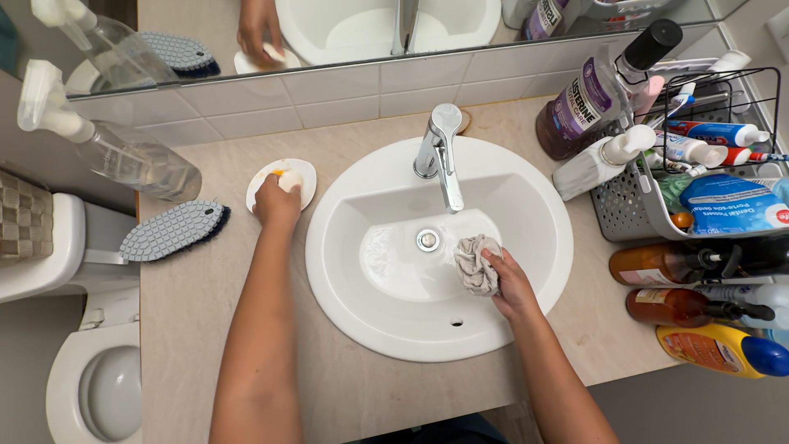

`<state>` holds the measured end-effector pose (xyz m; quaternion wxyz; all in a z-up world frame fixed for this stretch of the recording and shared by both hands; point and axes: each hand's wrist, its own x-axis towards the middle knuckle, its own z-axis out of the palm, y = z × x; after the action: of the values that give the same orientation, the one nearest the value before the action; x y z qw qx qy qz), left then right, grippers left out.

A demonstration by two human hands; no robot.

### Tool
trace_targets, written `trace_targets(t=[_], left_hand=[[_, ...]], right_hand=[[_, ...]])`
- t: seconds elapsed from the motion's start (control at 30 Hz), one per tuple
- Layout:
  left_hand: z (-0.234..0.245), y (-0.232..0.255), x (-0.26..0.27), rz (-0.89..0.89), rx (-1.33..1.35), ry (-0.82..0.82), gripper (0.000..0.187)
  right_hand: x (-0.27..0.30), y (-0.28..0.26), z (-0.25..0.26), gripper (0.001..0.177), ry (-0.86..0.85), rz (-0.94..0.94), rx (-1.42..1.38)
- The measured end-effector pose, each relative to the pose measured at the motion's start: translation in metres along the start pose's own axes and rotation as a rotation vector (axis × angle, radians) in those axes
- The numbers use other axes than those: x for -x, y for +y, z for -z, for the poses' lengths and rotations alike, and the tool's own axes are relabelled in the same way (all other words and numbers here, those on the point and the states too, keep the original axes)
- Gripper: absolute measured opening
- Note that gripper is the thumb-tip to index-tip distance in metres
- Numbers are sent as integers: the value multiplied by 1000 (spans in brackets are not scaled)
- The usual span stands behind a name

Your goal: The person cleans a bathroom sink and countertop using a cloth. They wipe the sink basin, faucet, and surrounding counter, then wash a small plate with the cloth under running water. The person also wipes the mirror and wall area before rinsing the cloth and placing it in the bathtub.

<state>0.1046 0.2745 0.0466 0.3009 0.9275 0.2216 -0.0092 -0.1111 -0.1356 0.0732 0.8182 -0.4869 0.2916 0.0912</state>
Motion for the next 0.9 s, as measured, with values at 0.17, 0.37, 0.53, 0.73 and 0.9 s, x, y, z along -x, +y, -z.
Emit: trace_targets(t=[0.17, 0.37, 0.53, 0.73, 0.9], left_hand=[[-47, 18, 50, -257, 158, -192, 51], [-143, 24, 134, -226, -133, -550, 45], [-176, 5, 133, -259, -486, -525, 26], [-176, 4, 138, -429, -547, -283, 37], [-155, 22, 149, -556, -678, -136, 50]], right_hand=[[-1, 2, -2, 41, -17, 17, -15], [1, -1, -4, 41, -7, 8, -18], [4, -2, 10, 40, 32, 6, 0], [5, -1, 17, 38, 36, -1, -6], [-2, -6, 9, 37, 40, -11, 9]])
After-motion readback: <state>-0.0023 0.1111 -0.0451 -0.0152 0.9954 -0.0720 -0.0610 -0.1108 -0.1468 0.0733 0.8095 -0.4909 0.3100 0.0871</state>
